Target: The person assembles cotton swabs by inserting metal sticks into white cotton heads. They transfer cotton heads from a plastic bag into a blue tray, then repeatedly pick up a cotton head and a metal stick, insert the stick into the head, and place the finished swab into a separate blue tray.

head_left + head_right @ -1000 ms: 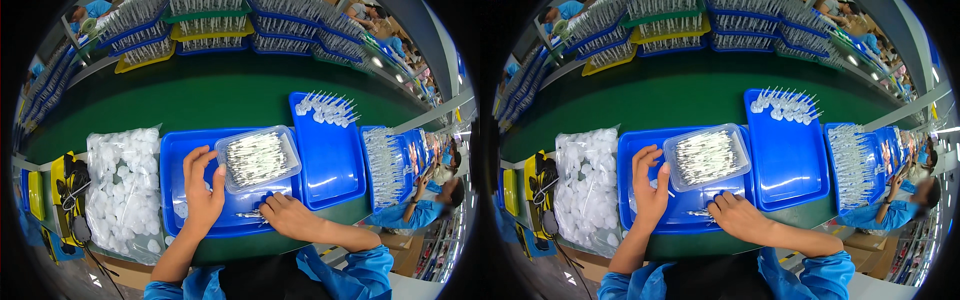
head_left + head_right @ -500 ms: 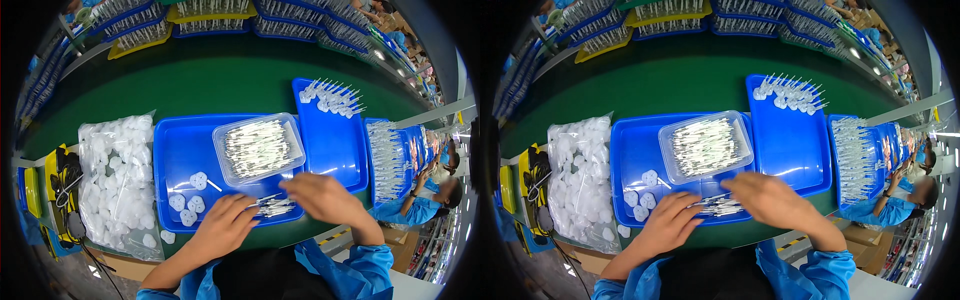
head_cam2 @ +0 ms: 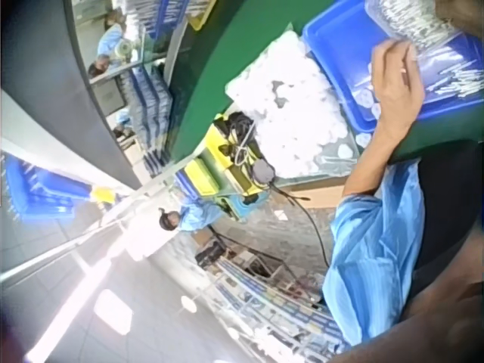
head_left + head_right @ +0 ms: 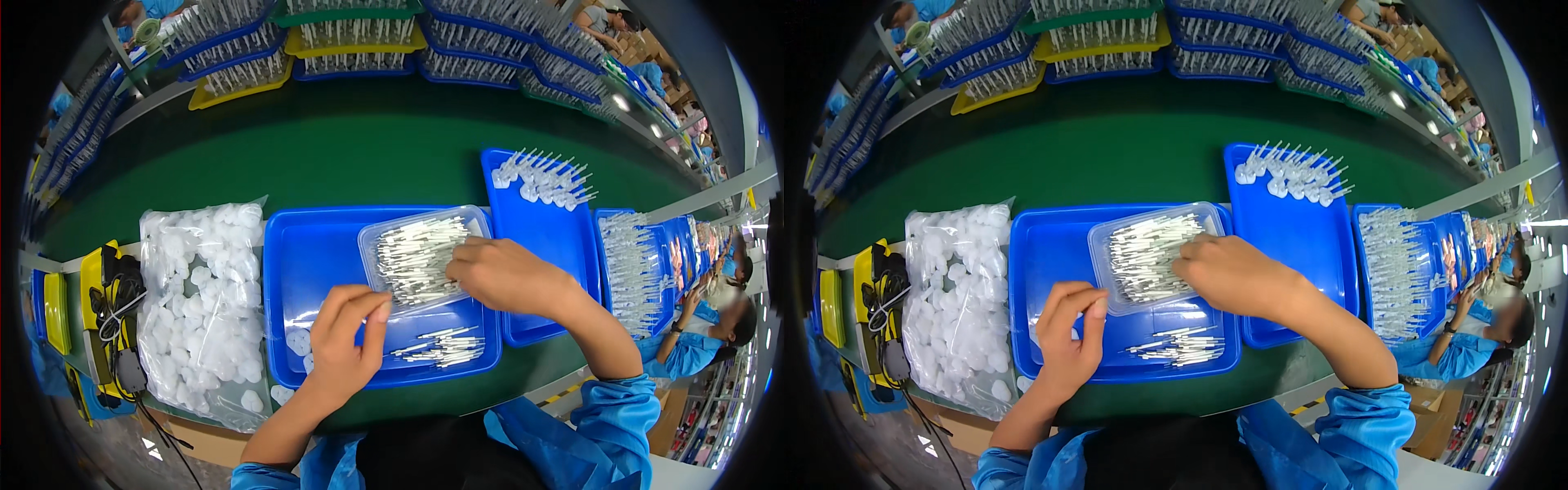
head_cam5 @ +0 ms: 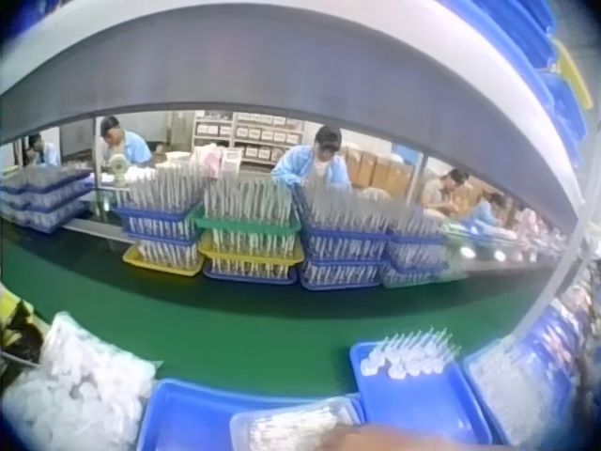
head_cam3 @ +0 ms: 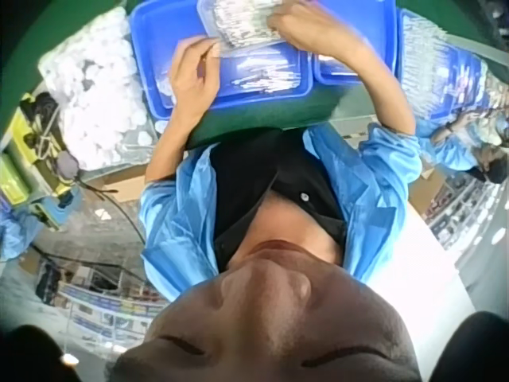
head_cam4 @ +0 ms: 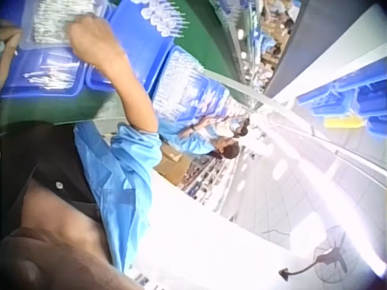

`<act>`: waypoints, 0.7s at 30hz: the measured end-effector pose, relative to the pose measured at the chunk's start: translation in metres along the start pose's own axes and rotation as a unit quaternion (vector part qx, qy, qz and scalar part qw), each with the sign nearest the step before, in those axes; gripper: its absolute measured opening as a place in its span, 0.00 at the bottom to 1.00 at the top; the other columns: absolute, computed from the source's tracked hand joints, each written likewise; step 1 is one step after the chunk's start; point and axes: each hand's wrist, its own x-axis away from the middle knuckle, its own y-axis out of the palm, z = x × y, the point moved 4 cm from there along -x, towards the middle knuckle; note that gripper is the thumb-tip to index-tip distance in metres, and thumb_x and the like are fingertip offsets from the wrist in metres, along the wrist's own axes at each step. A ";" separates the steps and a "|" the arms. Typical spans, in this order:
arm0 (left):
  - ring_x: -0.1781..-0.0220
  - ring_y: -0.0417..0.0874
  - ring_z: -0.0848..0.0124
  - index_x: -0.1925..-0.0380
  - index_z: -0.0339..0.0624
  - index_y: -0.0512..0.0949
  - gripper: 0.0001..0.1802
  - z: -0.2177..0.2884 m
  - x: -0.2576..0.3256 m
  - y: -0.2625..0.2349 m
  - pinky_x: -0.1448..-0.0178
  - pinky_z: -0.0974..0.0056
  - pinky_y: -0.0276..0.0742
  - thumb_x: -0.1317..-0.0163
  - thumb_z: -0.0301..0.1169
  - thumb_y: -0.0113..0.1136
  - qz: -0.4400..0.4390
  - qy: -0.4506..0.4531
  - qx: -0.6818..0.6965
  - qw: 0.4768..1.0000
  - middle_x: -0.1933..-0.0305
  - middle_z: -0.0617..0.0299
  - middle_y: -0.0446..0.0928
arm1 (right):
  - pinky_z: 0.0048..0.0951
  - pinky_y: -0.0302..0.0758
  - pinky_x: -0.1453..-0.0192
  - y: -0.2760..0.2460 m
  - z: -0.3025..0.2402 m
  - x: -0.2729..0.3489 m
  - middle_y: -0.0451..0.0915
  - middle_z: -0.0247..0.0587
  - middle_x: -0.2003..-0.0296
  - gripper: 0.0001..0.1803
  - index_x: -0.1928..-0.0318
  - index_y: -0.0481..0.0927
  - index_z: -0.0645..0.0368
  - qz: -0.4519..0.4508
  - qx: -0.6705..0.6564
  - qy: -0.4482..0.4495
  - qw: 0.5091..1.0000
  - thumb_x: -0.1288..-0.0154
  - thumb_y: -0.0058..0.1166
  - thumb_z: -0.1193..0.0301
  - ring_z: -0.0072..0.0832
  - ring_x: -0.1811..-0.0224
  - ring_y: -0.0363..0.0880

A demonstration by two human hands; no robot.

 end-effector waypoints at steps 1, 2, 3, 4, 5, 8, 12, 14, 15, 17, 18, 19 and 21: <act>0.66 0.80 0.67 0.59 0.32 0.82 0.05 -0.004 -0.001 0.001 0.63 0.67 0.75 0.34 0.20 0.61 0.002 -0.024 0.014 1.000 0.61 0.52 0.79 | 0.41 0.79 0.52 0.000 0.000 -0.002 0.79 0.44 0.65 0.04 0.65 0.80 0.62 -0.007 0.009 -0.005 1.000 0.40 0.57 0.76 0.43 0.55 0.80; 0.66 0.80 0.68 0.58 0.32 0.82 0.06 -0.008 -0.002 0.002 0.63 0.67 0.75 0.33 0.20 0.61 0.004 -0.048 0.028 0.998 0.60 0.52 0.79 | 0.41 0.79 0.52 -0.001 0.000 -0.004 0.79 0.43 0.65 0.03 0.66 0.79 0.61 -0.014 0.018 -0.010 1.000 0.41 0.57 0.75 0.42 0.56 0.80; 0.66 0.79 0.69 0.58 0.33 0.82 0.06 -0.012 -0.001 0.003 0.62 0.67 0.75 0.33 0.20 0.60 0.004 -0.074 0.044 0.996 0.60 0.53 0.79 | 0.40 0.79 0.52 -0.001 0.000 -0.005 0.79 0.43 0.66 0.03 0.67 0.79 0.61 -0.023 0.026 -0.013 0.999 0.41 0.57 0.75 0.41 0.56 0.79; 0.67 0.80 0.69 0.57 0.33 0.82 0.06 -0.014 0.000 0.003 0.63 0.67 0.76 0.33 0.20 0.60 0.002 -0.075 0.046 0.996 0.60 0.53 0.79 | 0.40 0.79 0.52 -0.002 0.001 -0.006 0.79 0.42 0.65 0.03 0.68 0.79 0.61 -0.024 0.024 -0.020 0.999 0.41 0.57 0.75 0.41 0.56 0.79; 0.67 0.80 0.69 0.56 0.33 0.82 0.07 -0.016 0.000 0.003 0.63 0.67 0.76 0.33 0.19 0.61 -0.001 -0.077 0.048 0.996 0.60 0.53 0.79 | 0.40 0.79 0.52 -0.004 0.003 -0.008 0.79 0.42 0.65 0.03 0.68 0.79 0.61 -0.026 0.022 -0.027 0.999 0.41 0.58 0.75 0.41 0.56 0.79; 0.66 0.80 0.70 0.56 0.33 0.83 0.07 -0.018 0.000 0.002 0.63 0.67 0.77 0.33 0.19 0.60 0.006 -0.084 0.055 0.995 0.60 0.53 0.79 | 0.40 0.80 0.52 -0.006 0.005 -0.007 0.79 0.42 0.64 0.04 0.68 0.79 0.61 -0.041 0.028 -0.024 0.998 0.42 0.59 0.74 0.41 0.55 0.79; 0.62 0.78 0.74 0.51 0.33 0.79 0.09 -0.031 0.004 0.000 0.57 0.69 0.76 0.27 0.25 0.57 0.012 -0.119 0.076 0.990 0.59 0.58 0.77 | 0.40 0.79 0.51 -0.036 -0.004 0.001 0.78 0.43 0.63 0.05 0.66 0.80 0.61 0.012 0.023 -0.010 1.000 0.42 0.60 0.74 0.41 0.54 0.78; 0.62 0.78 0.75 0.45 0.33 0.75 0.13 -0.042 0.010 0.003 0.56 0.69 0.76 0.27 0.25 0.56 0.007 -0.189 0.147 0.971 0.59 0.60 0.76 | 0.41 0.78 0.50 -0.043 -0.008 -0.003 0.77 0.45 0.62 0.05 0.67 0.80 0.63 0.050 0.006 0.013 0.999 0.43 0.59 0.75 0.43 0.54 0.78; 0.62 0.78 0.75 0.43 0.34 0.72 0.15 -0.045 0.012 0.006 0.56 0.69 0.76 0.26 0.25 0.55 0.002 -0.220 0.186 0.958 0.58 0.61 0.75 | 0.41 0.78 0.50 -0.045 -0.010 -0.003 0.77 0.46 0.62 0.05 0.67 0.80 0.64 0.070 -0.001 0.029 0.997 0.44 0.59 0.76 0.43 0.54 0.77; 0.62 0.77 0.76 0.39 0.34 0.69 0.18 -0.046 0.013 0.011 0.56 0.70 0.76 0.26 0.25 0.55 0.005 -0.238 0.222 0.946 0.59 0.62 0.75 | 0.42 0.77 0.49 -0.038 -0.020 -0.014 0.77 0.49 0.61 0.05 0.67 0.80 0.66 0.097 0.063 0.007 0.993 0.46 0.58 0.78 0.45 0.54 0.77; 0.62 0.77 0.76 0.38 0.35 0.67 0.19 -0.046 0.012 0.013 0.56 0.70 0.76 0.26 0.25 0.55 0.005 -0.247 0.239 0.939 0.59 0.62 0.74 | 0.42 0.77 0.49 -0.033 -0.025 -0.021 0.77 0.50 0.60 0.06 0.68 0.80 0.67 0.102 0.079 0.003 0.992 0.47 0.58 0.78 0.45 0.54 0.77; 0.62 0.77 0.76 0.37 0.35 0.66 0.20 -0.047 0.012 0.014 0.56 0.70 0.76 0.26 0.26 0.54 -0.003 -0.251 0.238 0.938 0.60 0.62 0.74 | 0.42 0.77 0.48 -0.030 -0.031 -0.027 0.77 0.52 0.59 0.06 0.68 0.80 0.68 0.109 0.096 -0.001 0.989 0.48 0.58 0.79 0.46 0.54 0.77; 0.63 0.77 0.77 0.36 0.35 0.65 0.20 -0.049 0.012 0.016 0.57 0.70 0.76 0.25 0.26 0.54 -0.018 -0.258 0.234 0.937 0.61 0.63 0.74 | 0.43 0.77 0.48 -0.025 -0.040 -0.038 0.76 0.53 0.57 0.08 0.66 0.80 0.69 0.115 0.098 0.000 0.988 0.49 0.58 0.79 0.46 0.53 0.77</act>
